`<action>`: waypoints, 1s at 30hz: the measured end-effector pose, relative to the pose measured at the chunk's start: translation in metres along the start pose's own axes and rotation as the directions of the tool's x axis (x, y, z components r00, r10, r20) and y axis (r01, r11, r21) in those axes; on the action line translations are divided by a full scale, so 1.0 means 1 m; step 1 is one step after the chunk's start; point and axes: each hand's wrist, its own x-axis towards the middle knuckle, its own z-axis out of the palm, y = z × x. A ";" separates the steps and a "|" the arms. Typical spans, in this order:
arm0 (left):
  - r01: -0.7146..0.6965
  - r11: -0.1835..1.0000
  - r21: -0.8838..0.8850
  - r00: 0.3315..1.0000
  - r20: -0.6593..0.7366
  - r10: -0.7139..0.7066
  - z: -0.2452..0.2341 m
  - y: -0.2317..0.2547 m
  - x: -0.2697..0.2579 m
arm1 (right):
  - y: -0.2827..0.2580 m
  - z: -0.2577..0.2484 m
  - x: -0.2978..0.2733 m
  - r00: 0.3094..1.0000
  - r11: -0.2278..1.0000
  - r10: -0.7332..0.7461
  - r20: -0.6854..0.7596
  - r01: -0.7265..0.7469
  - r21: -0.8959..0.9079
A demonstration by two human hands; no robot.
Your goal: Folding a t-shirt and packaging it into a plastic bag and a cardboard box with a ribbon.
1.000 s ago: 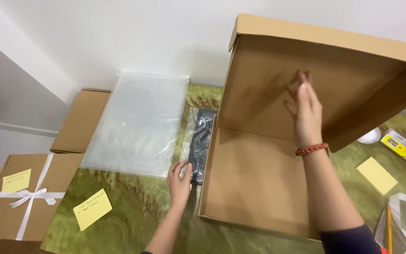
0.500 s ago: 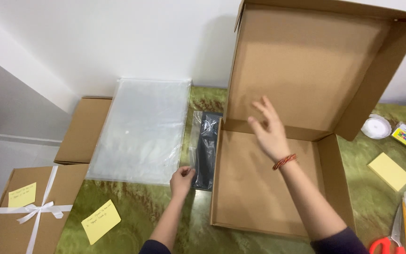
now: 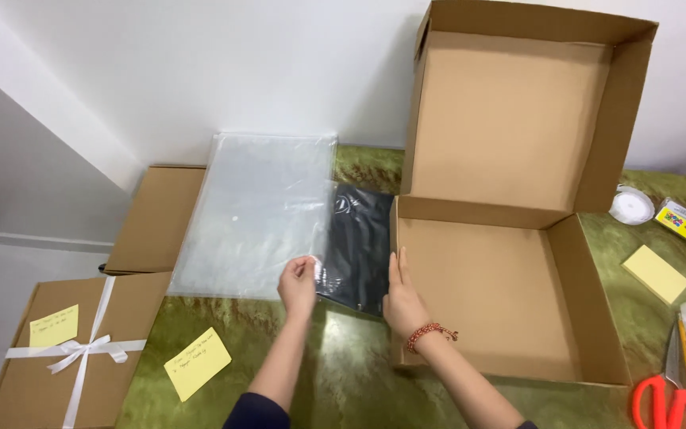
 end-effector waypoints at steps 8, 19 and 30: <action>0.025 0.966 -0.257 0.974 -0.210 -0.081 -0.125 -0.069 0.073 | -0.015 0.015 -0.009 0.998 0.995 0.028 -0.062 -0.022 0.097; 0.517 0.510 -0.688 0.754 0.084 -0.651 -0.101 -0.049 -0.073 | -0.046 0.079 -0.006 0.979 0.896 0.189 0.082 -0.206 0.394; 0.355 0.799 -0.485 0.907 -0.029 -0.421 -0.079 0.011 -0.074 | -0.042 0.107 0.017 0.978 0.917 0.206 -0.025 -0.184 0.353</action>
